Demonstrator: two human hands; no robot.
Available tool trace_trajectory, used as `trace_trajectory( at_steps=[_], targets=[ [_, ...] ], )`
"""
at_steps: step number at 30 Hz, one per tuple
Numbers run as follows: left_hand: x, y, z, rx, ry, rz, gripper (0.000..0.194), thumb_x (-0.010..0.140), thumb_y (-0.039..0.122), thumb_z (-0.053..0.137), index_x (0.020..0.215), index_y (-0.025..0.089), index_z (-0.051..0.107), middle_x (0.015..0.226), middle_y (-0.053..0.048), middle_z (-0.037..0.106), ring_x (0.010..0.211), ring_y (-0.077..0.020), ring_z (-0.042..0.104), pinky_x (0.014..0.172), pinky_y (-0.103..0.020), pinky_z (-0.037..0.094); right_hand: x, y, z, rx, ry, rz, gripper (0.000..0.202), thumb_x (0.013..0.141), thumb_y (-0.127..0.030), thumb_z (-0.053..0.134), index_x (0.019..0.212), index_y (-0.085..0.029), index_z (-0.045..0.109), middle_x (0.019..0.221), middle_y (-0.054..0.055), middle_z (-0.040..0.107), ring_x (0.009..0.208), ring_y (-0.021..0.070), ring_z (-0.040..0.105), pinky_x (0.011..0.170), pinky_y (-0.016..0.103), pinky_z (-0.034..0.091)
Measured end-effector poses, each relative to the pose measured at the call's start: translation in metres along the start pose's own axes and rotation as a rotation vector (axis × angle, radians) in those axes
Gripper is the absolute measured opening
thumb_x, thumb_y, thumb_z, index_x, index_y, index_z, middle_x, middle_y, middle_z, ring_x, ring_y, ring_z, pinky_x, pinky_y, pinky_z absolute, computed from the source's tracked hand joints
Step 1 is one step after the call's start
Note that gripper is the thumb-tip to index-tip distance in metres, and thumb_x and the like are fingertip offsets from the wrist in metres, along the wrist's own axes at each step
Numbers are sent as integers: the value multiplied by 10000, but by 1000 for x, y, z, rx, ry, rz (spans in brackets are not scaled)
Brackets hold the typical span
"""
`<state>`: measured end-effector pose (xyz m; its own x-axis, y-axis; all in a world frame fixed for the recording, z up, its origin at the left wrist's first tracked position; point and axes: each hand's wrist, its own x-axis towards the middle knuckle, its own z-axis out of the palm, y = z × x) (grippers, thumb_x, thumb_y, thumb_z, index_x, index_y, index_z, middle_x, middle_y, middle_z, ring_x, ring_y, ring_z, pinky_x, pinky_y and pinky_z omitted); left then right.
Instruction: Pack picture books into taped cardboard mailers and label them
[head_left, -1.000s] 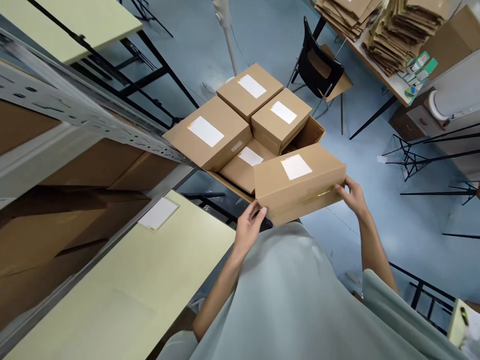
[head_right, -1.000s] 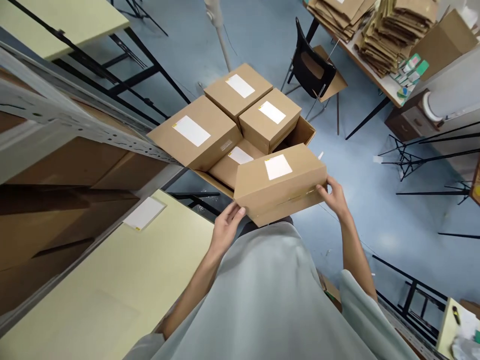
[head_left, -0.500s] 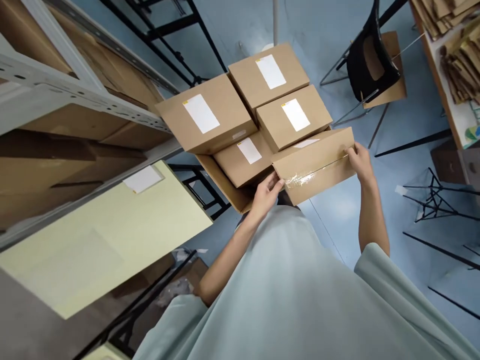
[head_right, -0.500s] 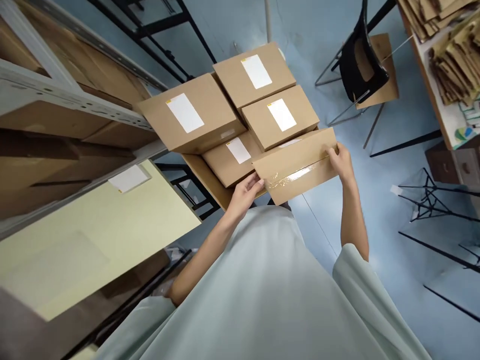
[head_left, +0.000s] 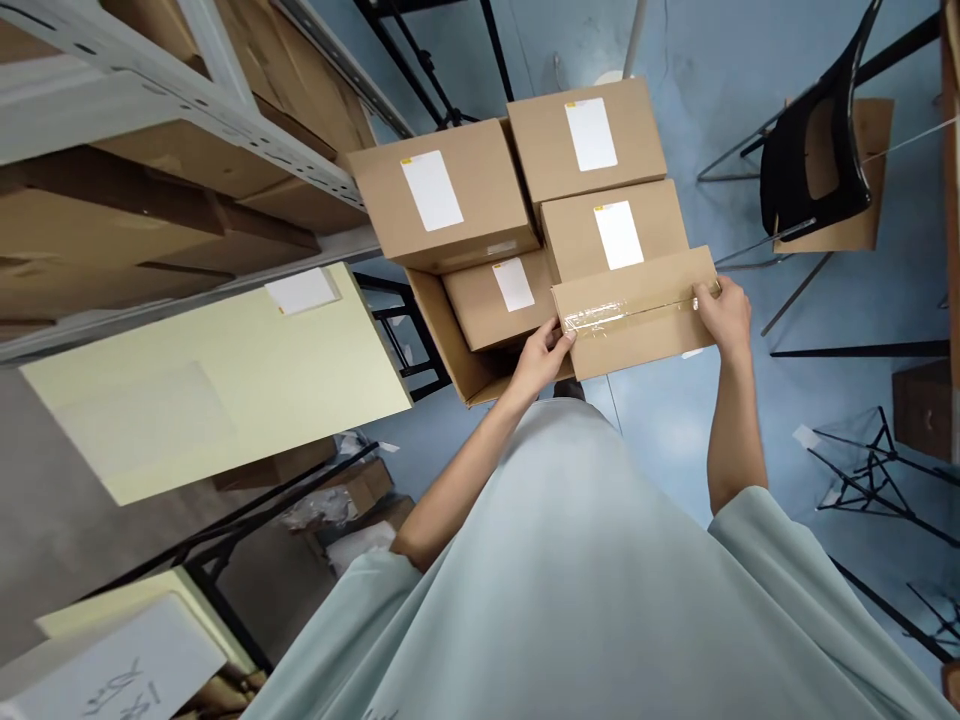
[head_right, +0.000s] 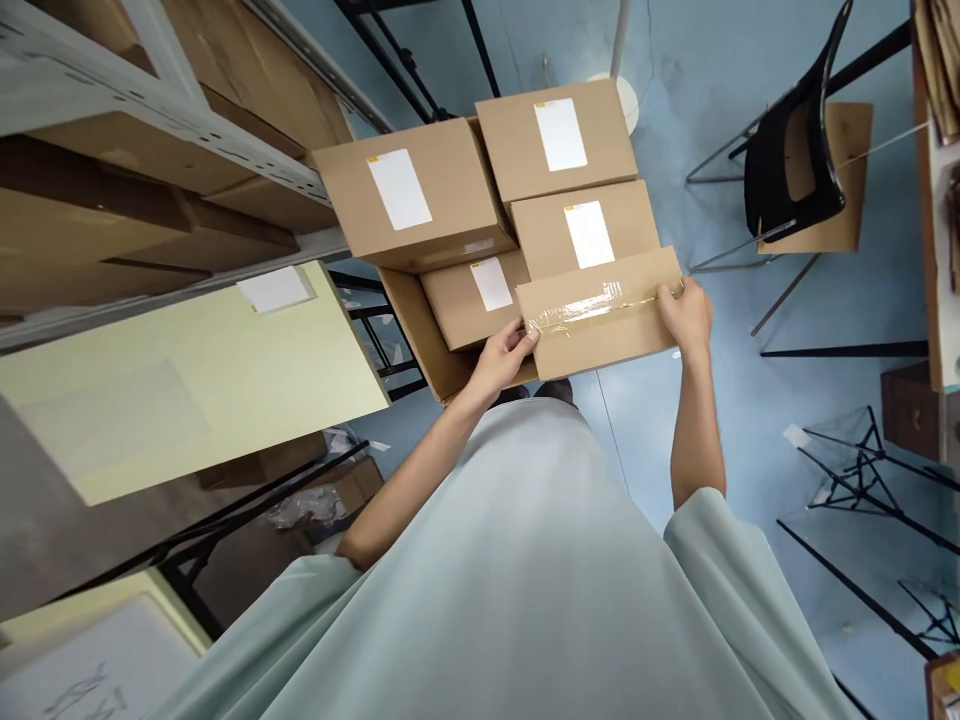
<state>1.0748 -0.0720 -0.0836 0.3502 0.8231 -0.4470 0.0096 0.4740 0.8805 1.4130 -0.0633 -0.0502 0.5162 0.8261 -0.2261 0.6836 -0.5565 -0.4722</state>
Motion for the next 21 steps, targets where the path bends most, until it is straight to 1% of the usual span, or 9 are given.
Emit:
trace_trajectory(
  at_steps=[3, 5, 8, 10, 12, 14, 16, 18, 21],
  targets=[
    [-14, 5, -12, 19, 71, -6, 634, 984, 538, 716, 1495, 170, 651, 1497, -156, 717, 1429, -356, 656, 1239, -537, 506, -22, -4, -12, 6, -85, -88, 412, 934, -642, 604, 839, -242, 640, 795, 83, 723, 778, 273, 647, 719, 355, 524],
    [-32, 11, -34, 54, 155, -3, 635, 996, 543, 701, 1511, 177, 641, 1527, -154, 697, 1450, -346, 640, 1255, -530, 489, -47, -11, -15, -2, -159, -121, 474, 949, -696, 600, 845, -236, 652, 781, 84, 728, 744, 270, 652, 691, 353, 522],
    [-67, 25, -89, 132, 320, -7, 693, 975, 513, 733, 1561, 168, 597, 1540, -174, 682, 1459, -342, 633, 1263, -541, 473, -90, -32, -1, 120, -347, -154, 502, 960, -723, 634, 937, -227, 706, 890, 97, 791, 804, 279, 722, 733, 369, 571],
    [-91, 37, -130, 192, 425, -13, 703, 946, 450, 746, 1570, 164, 590, 1522, -176, 694, 1435, -341, 650, 1256, -550, 477, -114, -55, 20, 278, -501, -183, 474, 968, -685, 660, 1087, -231, 729, 1075, 115, 828, 943, 304, 773, 803, 397, 609],
    [-109, 46, -163, 247, 501, 2, 742, 894, 372, 757, 1586, 172, 576, 1526, -162, 691, 1435, -337, 647, 1256, -529, 482, -130, -80, 46, 370, -589, -215, 436, 989, -618, 666, 1189, -235, 719, 1197, 123, 824, 1035, 313, 787, 880, 423, 623],
    [-119, 48, -184, 292, 533, 69, 815, 826, 309, 768, 1602, 176, 554, 1570, -152, 656, 1466, -332, 619, 1256, -483, 489, -137, -101, 70, 381, -590, -263, 409, 1012, -557, 652, 1256, -234, 705, 1246, 125, 813, 1056, 311, 789, 922, 438, 624],
    [-121, 40, -193, 336, 542, 143, 883, 770, 266, 773, 1611, 164, 527, 1602, -155, 621, 1478, -327, 600, 1228, -434, 513, -134, -114, 89, 350, -515, -335, 423, 1022, -523, 644, 1327, -233, 682, 1281, 132, 797, 1081, 315, 778, 952, 457, 624],
    [-114, 20, -194, 392, 576, 144, 881, 744, 230, 770, 1586, 140, 526, 1555, -167, 646, 1413, -314, 638, 1169, -400, 550, -126, -118, 106, 298, -400, -420, 447, 1019, -496, 653, 1374, -225, 661, 1294, 148, 778, 1129, 330, 748, 996, 490, 616],
    [-92, -21, -189, 467, 692, 17, 715, 768, 175, 756, 1463, 121, 596, 1408, -172, 716, 1237, -291, 713, 1089, -394, 575, -112, -112, 130, 185, -251, -542, 404, 1023, -408, 647, 1370, -202, 663, 1330, 184, 737, 1249, 359, 673, 1089, 541, 572]
  ],
)
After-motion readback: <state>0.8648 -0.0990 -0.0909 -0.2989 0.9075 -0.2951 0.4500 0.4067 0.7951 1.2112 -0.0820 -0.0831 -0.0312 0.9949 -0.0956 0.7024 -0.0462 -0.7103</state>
